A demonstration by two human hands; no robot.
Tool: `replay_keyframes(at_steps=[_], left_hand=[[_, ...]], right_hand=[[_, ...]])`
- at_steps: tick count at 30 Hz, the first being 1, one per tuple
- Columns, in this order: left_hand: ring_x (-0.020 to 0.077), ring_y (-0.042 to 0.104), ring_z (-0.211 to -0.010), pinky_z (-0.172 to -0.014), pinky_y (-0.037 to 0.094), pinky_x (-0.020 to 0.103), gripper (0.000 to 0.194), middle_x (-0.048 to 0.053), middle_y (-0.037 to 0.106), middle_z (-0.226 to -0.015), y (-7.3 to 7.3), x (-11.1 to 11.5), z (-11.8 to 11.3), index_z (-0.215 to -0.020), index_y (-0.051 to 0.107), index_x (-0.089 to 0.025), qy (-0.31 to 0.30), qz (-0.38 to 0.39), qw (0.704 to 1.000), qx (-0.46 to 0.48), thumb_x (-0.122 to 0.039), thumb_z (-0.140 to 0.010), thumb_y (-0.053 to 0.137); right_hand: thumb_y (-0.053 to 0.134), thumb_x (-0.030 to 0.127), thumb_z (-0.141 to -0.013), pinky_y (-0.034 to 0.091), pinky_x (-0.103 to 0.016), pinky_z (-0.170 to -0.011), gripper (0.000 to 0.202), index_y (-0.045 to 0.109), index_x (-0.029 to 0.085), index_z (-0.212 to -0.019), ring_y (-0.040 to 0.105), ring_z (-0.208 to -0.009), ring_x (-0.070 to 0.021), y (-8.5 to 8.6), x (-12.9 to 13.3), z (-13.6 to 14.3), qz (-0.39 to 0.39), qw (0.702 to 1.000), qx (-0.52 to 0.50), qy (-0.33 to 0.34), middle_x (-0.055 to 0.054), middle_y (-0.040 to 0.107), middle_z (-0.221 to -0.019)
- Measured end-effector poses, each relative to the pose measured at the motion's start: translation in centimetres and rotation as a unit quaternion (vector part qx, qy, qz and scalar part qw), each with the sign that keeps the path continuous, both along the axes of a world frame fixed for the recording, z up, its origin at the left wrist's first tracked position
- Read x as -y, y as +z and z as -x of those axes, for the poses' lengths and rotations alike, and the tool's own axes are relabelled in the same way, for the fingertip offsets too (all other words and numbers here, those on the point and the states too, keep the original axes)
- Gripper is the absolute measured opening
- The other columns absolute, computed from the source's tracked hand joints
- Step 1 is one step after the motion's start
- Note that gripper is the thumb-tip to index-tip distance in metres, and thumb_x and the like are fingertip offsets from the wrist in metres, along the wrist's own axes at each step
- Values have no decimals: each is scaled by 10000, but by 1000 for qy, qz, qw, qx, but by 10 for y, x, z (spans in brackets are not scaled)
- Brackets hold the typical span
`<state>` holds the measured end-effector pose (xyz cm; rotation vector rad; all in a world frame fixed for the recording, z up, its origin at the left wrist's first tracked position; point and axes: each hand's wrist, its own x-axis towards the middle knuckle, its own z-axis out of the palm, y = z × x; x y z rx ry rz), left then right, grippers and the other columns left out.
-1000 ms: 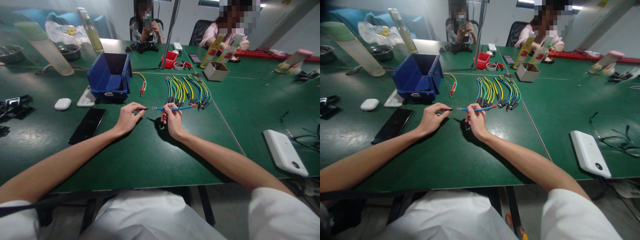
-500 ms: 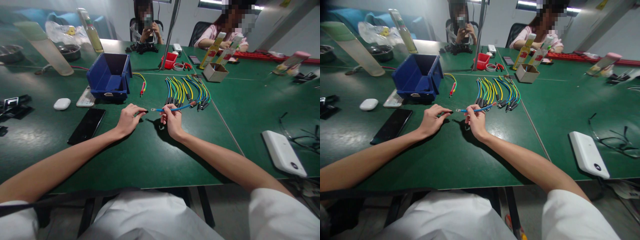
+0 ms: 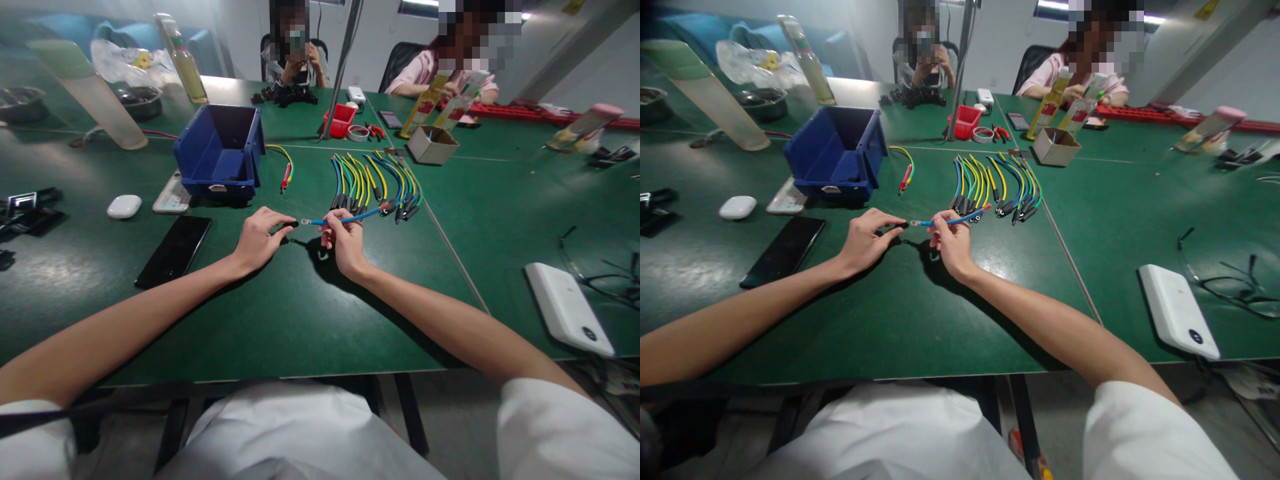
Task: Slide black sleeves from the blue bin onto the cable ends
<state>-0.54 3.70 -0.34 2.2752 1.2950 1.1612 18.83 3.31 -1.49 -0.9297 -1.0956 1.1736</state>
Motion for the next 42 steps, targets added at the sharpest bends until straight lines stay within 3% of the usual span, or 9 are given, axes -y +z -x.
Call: replay_keyframes(at_steps=[7,22,42], left_hand=[[198,609,-829,-804,482,335,176,54,713,-893,2,3,-1,-952,732,-208,15,18,1000,4,-304,-826,655],[189,611,-902,-845,483,337,125,49,715,-935,1,-1,1,-944,691,-163,-21,-59,998,-28,-224,-868,613],[191,615,-902,-850,488,348,123,52,715,-928,0,0,1,-940,693,-161,-26,-83,995,-40,-225,-869,615]], right_hand=[[612,407,-837,319,-183,-368,217,522,217,-785,500,-422,-69,1,1,0,0,1000,9,3,38,595,-624],[615,381,-826,328,-172,-357,197,540,207,-771,511,-407,-67,0,0,1,-7,1000,8,4,43,597,-598],[623,391,-837,322,-173,-359,213,548,204,-769,510,-410,-68,1,2,0,-16,1000,23,11,43,588,-590]])
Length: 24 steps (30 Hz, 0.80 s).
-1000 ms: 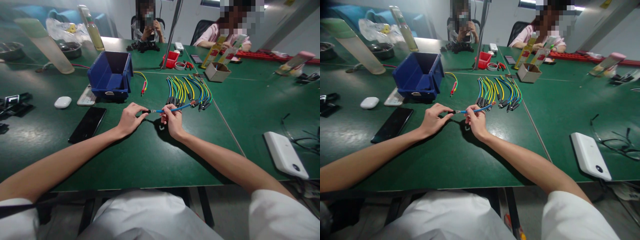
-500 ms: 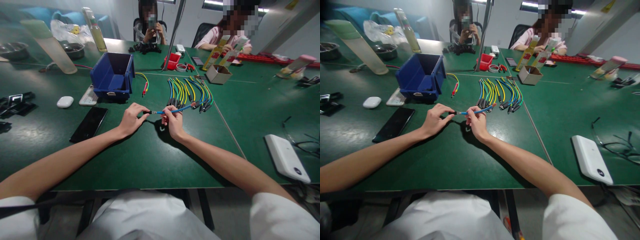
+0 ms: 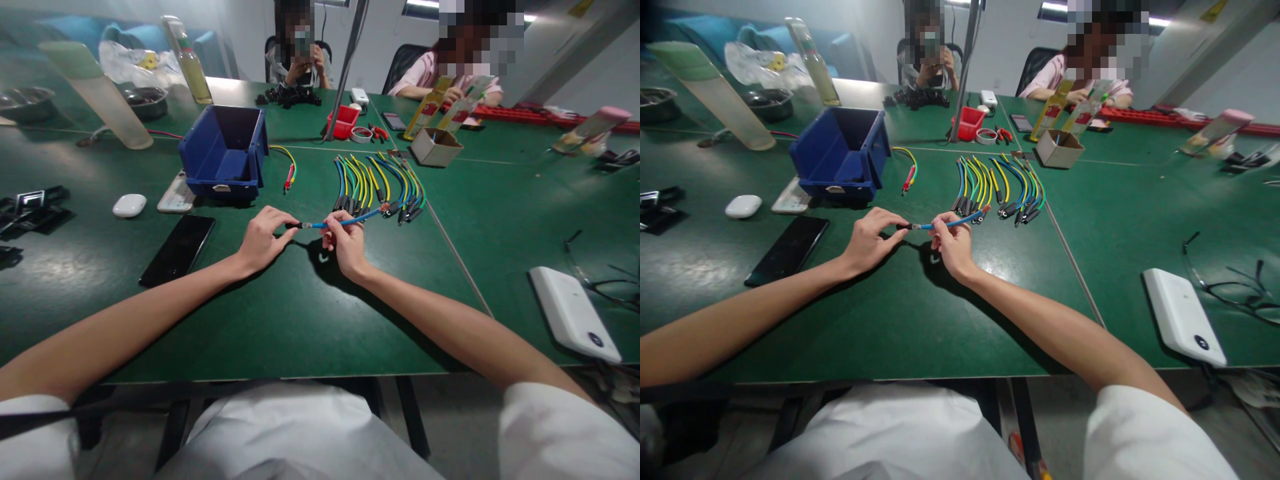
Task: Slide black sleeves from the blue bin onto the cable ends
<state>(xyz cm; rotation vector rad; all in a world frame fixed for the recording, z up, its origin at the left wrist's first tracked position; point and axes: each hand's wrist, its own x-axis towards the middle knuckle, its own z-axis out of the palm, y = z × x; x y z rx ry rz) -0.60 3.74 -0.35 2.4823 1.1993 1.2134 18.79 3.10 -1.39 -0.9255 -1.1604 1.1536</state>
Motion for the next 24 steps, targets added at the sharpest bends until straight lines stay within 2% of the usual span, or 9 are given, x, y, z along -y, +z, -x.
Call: replay_keyframes(at_steps=[24], left_hand=[[188,614,-902,-852,488,345,132,55,710,-928,0,1,0,-940,691,-165,-8,1,1000,-7,-243,-875,607]], right_hand=[[594,386,-863,354,-187,-390,209,548,207,-765,514,-422,-75,-1,0,-1,-33,999,27,12,47,586,-603]])
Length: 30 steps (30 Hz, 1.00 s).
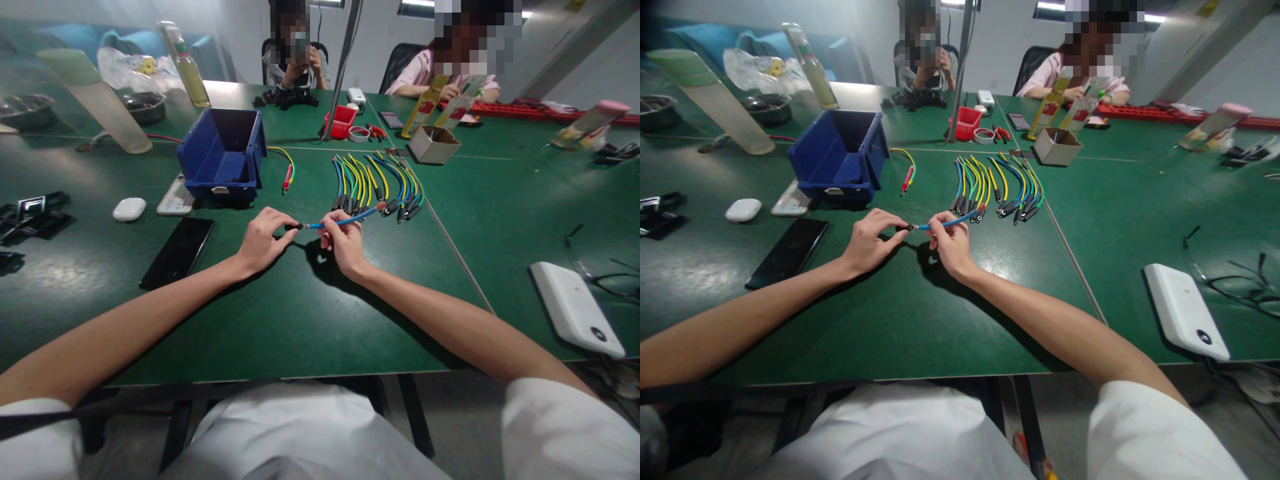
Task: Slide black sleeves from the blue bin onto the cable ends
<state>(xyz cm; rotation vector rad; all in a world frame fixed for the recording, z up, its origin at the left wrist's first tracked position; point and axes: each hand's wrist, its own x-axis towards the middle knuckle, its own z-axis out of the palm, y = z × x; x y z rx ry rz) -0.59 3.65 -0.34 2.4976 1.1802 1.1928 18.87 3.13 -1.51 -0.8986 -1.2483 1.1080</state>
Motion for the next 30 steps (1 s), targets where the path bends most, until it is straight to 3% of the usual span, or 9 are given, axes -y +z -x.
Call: replay_keyframes(at_steps=[19,30], left_hand=[[181,617,-888,-842,493,342,117,53,710,-909,0,1,0,-928,692,-169,-6,0,1000,12,-238,-870,618],[172,630,-854,-814,508,339,101,48,720,-889,2,3,-1,-895,698,-181,-8,-1,999,37,-246,-861,629]], right_hand=[[616,435,-850,348,-180,-383,252,536,203,-791,507,-418,-67,0,-1,1,18,1000,-4,13,45,593,-617],[663,454,-814,346,-176,-381,311,446,230,-823,504,-418,-65,-3,-2,1,35,999,-17,8,59,601,-644]])
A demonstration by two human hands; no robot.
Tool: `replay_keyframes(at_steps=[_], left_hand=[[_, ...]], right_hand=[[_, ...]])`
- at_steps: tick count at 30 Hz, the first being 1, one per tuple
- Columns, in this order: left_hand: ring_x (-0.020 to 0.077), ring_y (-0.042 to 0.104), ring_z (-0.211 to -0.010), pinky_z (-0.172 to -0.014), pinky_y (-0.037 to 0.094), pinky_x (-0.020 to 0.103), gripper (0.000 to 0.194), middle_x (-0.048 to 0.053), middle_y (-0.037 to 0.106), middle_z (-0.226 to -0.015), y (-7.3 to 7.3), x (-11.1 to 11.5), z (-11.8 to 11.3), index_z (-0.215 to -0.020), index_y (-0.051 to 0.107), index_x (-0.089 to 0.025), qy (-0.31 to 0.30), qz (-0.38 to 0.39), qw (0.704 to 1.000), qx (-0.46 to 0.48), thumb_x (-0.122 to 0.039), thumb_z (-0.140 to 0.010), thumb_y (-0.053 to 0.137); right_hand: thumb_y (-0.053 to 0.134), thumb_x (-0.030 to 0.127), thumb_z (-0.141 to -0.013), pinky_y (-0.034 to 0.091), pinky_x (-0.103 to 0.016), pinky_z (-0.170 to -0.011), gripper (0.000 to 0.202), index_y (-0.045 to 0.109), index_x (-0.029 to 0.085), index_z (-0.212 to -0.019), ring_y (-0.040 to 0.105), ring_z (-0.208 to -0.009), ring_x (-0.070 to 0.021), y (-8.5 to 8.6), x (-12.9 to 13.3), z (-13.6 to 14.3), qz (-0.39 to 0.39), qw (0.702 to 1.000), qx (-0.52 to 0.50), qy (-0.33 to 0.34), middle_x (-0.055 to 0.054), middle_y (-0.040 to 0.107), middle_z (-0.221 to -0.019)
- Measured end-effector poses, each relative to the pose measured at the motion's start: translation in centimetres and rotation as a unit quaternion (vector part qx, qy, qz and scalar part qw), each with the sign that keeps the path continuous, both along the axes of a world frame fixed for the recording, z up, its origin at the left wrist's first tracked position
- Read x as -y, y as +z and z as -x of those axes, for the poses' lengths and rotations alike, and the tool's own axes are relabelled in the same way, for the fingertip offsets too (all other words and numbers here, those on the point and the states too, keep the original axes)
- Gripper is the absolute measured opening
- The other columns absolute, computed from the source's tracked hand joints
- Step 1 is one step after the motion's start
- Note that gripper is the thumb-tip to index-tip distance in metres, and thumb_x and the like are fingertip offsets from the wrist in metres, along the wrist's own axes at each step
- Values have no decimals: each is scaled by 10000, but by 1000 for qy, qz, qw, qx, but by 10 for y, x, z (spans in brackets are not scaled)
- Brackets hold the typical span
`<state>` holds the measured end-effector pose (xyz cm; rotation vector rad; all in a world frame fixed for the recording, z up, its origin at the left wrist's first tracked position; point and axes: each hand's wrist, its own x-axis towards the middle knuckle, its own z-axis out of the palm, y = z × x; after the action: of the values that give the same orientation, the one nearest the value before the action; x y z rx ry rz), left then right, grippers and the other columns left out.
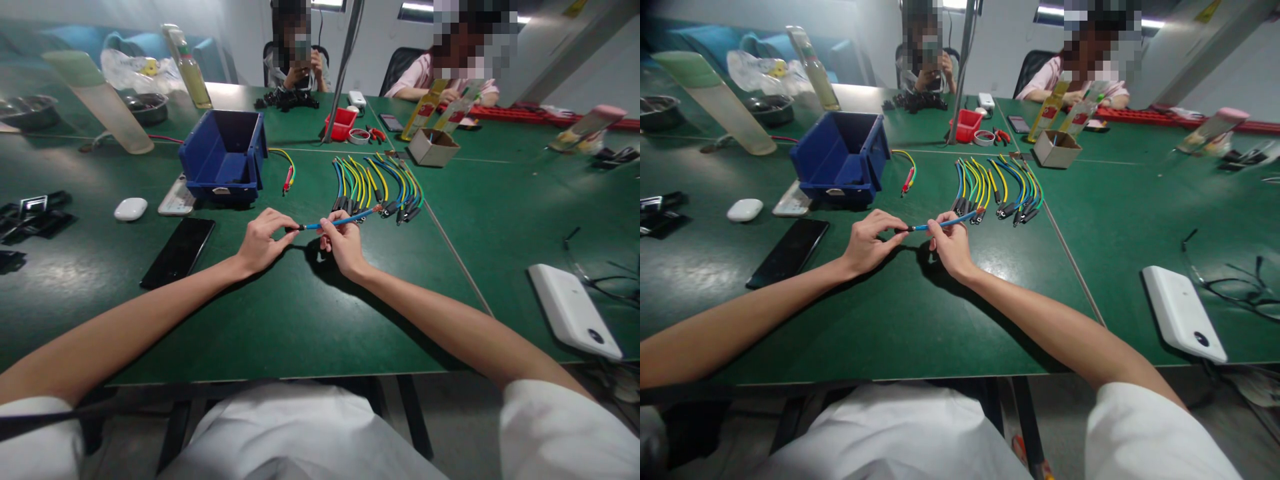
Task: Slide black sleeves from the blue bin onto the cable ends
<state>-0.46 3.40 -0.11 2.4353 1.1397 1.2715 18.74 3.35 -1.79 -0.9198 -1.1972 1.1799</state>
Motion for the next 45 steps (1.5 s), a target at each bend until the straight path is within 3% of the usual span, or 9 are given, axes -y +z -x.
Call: replay_keyframes(at_steps=[8,19,28,45], left_hand=[[163,633,-852,-814,512,326,96,45,724,-888,-1,-1,1,-899,700,-180,-15,-17,1000,8,-240,-863,635],[168,640,-857,-820,512,344,106,43,727,-894,-3,-1,0,-892,700,-189,-18,-12,1000,20,-268,-861,638],[158,634,-839,-802,513,321,88,40,726,-878,-2,0,0,-888,700,-184,-32,-21,999,22,-241,-860,639],[150,646,-806,-782,522,308,60,33,729,-857,-4,-2,1,-872,702,-178,-43,-51,997,35,-218,-841,669]], right_hand=[[653,488,-821,314,-181,-356,319,464,231,-825,505,-412,-79,-4,-2,-1,13,1000,16,-8,64,557,-589],[664,531,-797,335,-183,-360,371,452,227,-812,531,-419,-78,0,0,0,11,1000,3,6,35,634,-668],[663,490,-815,319,-176,-364,326,475,224,-807,487,-385,-83,-2,-1,-1,9,1000,17,7,71,546,-506],[724,466,-760,321,-176,-369,388,427,228,-834,487,-384,-81,2,0,-1,14,1000,4,2,79,558,-532]])
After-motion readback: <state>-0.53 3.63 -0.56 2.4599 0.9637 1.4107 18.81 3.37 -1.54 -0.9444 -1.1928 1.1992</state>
